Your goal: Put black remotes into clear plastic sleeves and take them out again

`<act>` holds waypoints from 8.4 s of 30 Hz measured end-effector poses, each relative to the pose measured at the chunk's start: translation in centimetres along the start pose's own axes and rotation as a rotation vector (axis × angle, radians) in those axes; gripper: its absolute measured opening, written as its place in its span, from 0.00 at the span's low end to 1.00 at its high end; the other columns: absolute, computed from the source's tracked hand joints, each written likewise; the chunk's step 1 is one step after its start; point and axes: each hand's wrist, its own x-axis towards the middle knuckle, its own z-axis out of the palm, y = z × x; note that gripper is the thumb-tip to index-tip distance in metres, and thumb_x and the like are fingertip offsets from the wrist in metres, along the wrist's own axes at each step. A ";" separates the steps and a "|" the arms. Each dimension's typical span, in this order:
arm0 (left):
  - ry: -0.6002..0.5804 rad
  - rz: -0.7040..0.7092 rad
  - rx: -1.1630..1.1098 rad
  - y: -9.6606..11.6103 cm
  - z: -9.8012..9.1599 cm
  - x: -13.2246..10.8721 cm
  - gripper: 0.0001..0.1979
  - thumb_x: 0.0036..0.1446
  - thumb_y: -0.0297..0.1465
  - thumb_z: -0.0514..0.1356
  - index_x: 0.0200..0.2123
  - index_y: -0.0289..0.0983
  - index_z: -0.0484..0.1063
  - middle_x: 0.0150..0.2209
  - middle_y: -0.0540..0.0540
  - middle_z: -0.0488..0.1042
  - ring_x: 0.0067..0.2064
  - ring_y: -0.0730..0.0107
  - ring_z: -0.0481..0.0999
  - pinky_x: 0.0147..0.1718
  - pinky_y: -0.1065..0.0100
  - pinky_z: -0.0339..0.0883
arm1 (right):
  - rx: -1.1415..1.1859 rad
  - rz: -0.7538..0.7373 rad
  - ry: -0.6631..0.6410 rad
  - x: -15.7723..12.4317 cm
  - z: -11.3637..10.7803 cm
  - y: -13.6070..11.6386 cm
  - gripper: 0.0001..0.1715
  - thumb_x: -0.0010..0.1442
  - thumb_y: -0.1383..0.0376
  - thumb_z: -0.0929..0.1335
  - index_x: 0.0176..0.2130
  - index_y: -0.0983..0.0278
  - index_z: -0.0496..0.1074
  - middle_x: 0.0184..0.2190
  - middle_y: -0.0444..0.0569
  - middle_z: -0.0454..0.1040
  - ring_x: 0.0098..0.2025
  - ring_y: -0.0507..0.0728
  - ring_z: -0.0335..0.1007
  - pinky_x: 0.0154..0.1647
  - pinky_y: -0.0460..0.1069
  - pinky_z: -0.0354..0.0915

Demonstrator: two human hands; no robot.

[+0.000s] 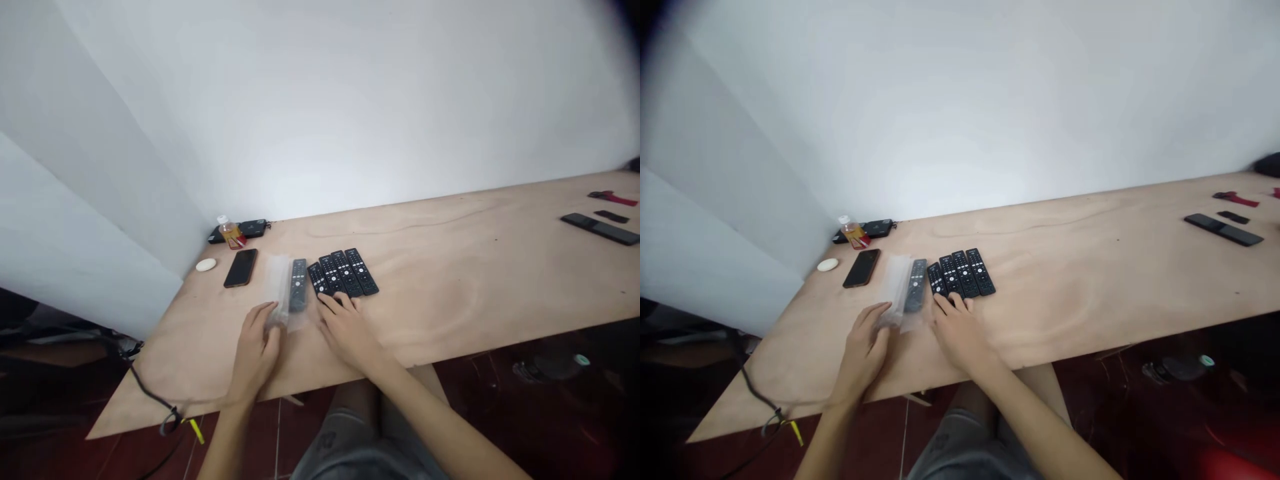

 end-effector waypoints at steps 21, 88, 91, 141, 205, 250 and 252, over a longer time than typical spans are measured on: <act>-0.013 0.128 0.024 6.3 2.9 -3.0 0.09 0.73 0.31 0.58 0.47 0.43 0.79 0.44 0.43 0.83 0.46 0.56 0.83 0.48 0.55 0.79 | 0.436 -0.023 0.099 -12.5 -7.5 9.9 0.17 0.77 0.65 0.66 0.60 0.53 0.78 0.58 0.53 0.80 0.63 0.66 0.74 0.66 0.65 0.71; -0.218 0.031 0.170 -3.2 -0.7 3.7 0.32 0.65 0.52 0.64 0.62 0.38 0.74 0.66 0.33 0.70 0.68 0.40 0.72 0.68 0.41 0.67 | 0.441 -0.026 0.086 -11.1 -6.1 9.6 0.08 0.74 0.65 0.71 0.52 0.56 0.76 0.61 0.54 0.78 0.64 0.66 0.73 0.67 0.64 0.66; -0.145 0.176 0.258 -1.6 -1.1 4.0 0.33 0.66 0.50 0.66 0.67 0.40 0.70 0.72 0.35 0.66 0.74 0.38 0.64 0.72 0.38 0.60 | 0.430 -0.036 0.084 -11.1 -6.0 9.7 0.13 0.74 0.66 0.71 0.55 0.54 0.76 0.62 0.53 0.77 0.64 0.65 0.72 0.68 0.64 0.65; -0.451 0.106 -0.319 9.9 4.1 -1.7 0.16 0.71 0.37 0.65 0.59 0.47 0.78 0.56 0.41 0.80 0.59 0.52 0.79 0.59 0.49 0.76 | 0.617 0.000 0.019 -9.6 -7.1 8.4 0.14 0.79 0.57 0.66 0.53 0.56 0.81 0.51 0.51 0.84 0.55 0.64 0.78 0.60 0.59 0.73; 0.074 0.174 0.047 2.3 -1.0 -0.9 0.18 0.72 0.27 0.57 0.60 0.43 0.78 0.54 0.40 0.77 0.57 0.52 0.76 0.60 0.48 0.71 | 0.586 -0.028 0.029 -10.1 -6.1 9.3 0.16 0.77 0.58 0.69 0.59 0.53 0.80 0.58 0.51 0.82 0.61 0.64 0.76 0.65 0.61 0.71; -0.392 0.420 -0.272 10.7 5.6 1.4 0.27 0.64 0.34 0.73 0.63 0.43 0.72 0.55 0.40 0.81 0.58 0.52 0.81 0.59 0.49 0.76 | 0.642 -0.121 0.070 -9.5 -8.7 9.8 0.41 0.49 0.78 0.74 0.59 0.53 0.80 0.58 0.45 0.84 0.60 0.66 0.81 0.67 0.61 0.70; -0.382 0.361 -0.300 11.3 6.6 1.2 0.27 0.62 0.35 0.74 0.61 0.43 0.72 0.53 0.42 0.82 0.55 0.53 0.82 0.58 0.50 0.77 | 0.648 -0.140 0.057 -9.2 -8.2 9.7 0.41 0.50 0.77 0.74 0.60 0.52 0.79 0.59 0.45 0.83 0.61 0.66 0.80 0.69 0.62 0.68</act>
